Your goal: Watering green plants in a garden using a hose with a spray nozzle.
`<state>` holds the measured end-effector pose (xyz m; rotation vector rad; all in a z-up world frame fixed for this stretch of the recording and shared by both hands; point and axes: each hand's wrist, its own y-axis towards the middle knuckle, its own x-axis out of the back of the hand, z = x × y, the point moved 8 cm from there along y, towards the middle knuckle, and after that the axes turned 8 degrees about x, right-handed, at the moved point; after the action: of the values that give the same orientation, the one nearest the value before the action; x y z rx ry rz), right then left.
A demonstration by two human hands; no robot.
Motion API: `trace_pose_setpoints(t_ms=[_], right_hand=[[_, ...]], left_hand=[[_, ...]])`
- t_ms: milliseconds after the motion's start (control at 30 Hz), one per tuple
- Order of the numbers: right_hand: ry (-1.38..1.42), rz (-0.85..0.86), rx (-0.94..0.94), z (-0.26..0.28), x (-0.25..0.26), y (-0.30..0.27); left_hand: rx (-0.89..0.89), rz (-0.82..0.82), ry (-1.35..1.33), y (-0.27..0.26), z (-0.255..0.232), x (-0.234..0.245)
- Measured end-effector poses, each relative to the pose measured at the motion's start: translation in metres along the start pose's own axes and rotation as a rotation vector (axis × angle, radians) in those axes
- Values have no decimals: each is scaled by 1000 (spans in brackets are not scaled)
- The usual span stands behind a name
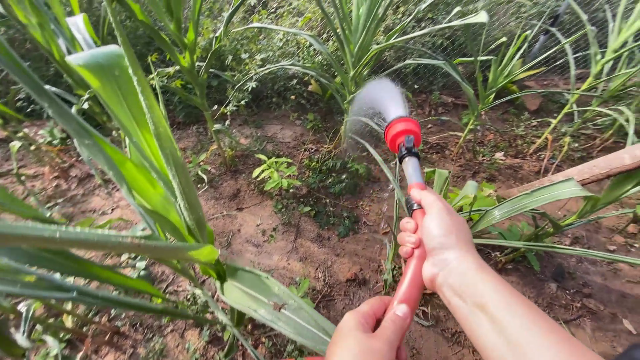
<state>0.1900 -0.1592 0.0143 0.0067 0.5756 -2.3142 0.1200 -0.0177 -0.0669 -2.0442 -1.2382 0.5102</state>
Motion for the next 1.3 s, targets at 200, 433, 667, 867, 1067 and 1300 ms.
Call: trace_pose_setpoints(t_ms=[200,433,667,867,1067,1300], right_hand=[[69,42,166,34,-31,-8],[-16,7,-66,-24,-40,40],[-152,-48,-166,-53,-70,56],[-156,19,-53,-47,-119,67],[-206,75,30,-46,-162,73],[-272,52,45,-60,-189,96]], left_hand=[[-63,-156,253,8,-20,24],[-67,-130,372,46,-10,42],[-3,-40,386,35,-30,78],[-42,25,245,52,-41,101],[-89,-76,165,82,-41,122],[-41,-178,109,103,-45,138]])
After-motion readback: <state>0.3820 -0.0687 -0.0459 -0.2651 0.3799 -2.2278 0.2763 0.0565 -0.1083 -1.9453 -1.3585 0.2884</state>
